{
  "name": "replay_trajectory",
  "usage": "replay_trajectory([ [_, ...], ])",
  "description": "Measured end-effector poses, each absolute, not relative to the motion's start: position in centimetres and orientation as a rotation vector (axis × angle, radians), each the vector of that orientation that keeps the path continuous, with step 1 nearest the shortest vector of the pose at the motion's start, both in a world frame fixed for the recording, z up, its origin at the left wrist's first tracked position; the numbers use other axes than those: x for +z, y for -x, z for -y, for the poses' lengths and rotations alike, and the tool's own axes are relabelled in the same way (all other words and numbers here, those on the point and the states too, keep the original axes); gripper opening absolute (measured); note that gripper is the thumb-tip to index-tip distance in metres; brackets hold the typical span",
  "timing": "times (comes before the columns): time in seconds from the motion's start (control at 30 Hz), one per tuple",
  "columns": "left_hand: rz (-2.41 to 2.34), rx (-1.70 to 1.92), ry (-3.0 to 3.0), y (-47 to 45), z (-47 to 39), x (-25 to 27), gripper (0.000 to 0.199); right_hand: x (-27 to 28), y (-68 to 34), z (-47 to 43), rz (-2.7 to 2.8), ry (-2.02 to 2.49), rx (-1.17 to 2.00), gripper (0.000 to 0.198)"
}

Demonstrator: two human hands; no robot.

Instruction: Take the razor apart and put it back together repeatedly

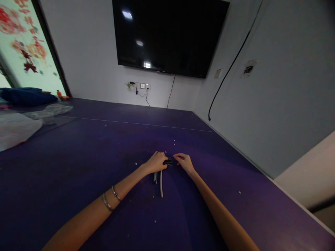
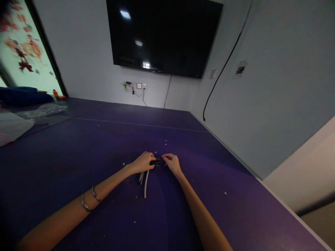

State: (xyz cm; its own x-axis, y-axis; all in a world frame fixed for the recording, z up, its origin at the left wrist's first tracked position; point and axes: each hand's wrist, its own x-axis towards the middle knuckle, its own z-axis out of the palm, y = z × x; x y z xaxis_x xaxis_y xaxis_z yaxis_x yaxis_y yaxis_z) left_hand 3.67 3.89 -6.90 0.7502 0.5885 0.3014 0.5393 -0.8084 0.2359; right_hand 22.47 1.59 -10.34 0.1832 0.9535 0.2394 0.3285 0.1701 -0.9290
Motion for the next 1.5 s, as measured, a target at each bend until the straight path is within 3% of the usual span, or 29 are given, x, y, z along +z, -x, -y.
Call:
replay_trajectory([
  [0.17, -0.916, 0.532, -2.831, -3.8, -4.1, -7.0, 0.017, -10.4, -22.5, -1.5, 1.349, 1.347, 0.732, 0.027],
  [0.5, -0.981, 0.566, -2.833, -3.8, -3.6, -5.8, 0.039, -10.3, -22.7, -1.4, 1.234, 1.309, 0.748, 0.026],
  [0.67, -1.189, 0.701, -2.752, -2.1, -2.4, -3.7, 0.021, -10.4, -22.8, -1.5, 1.219, 1.303, 0.744, 0.027],
  [0.93, -1.51, 0.18, -2.475, 0.9, 1.3, -3.5, 0.02, -10.3, -22.4, -1.5, 1.239, 1.321, 0.719, 0.025],
  [1.17, -1.678, 0.164, -2.493, -0.1, 2.2, -4.5, 0.037, -10.5, -22.4, -1.7, 1.235, 1.328, 0.7, 0.024],
  [1.5, -1.711, 0.119, -2.5, -1.4, 1.5, -5.2, 0.031, -9.5, -21.8, -1.8, 1.106, 1.289, 0.746, 0.025],
])
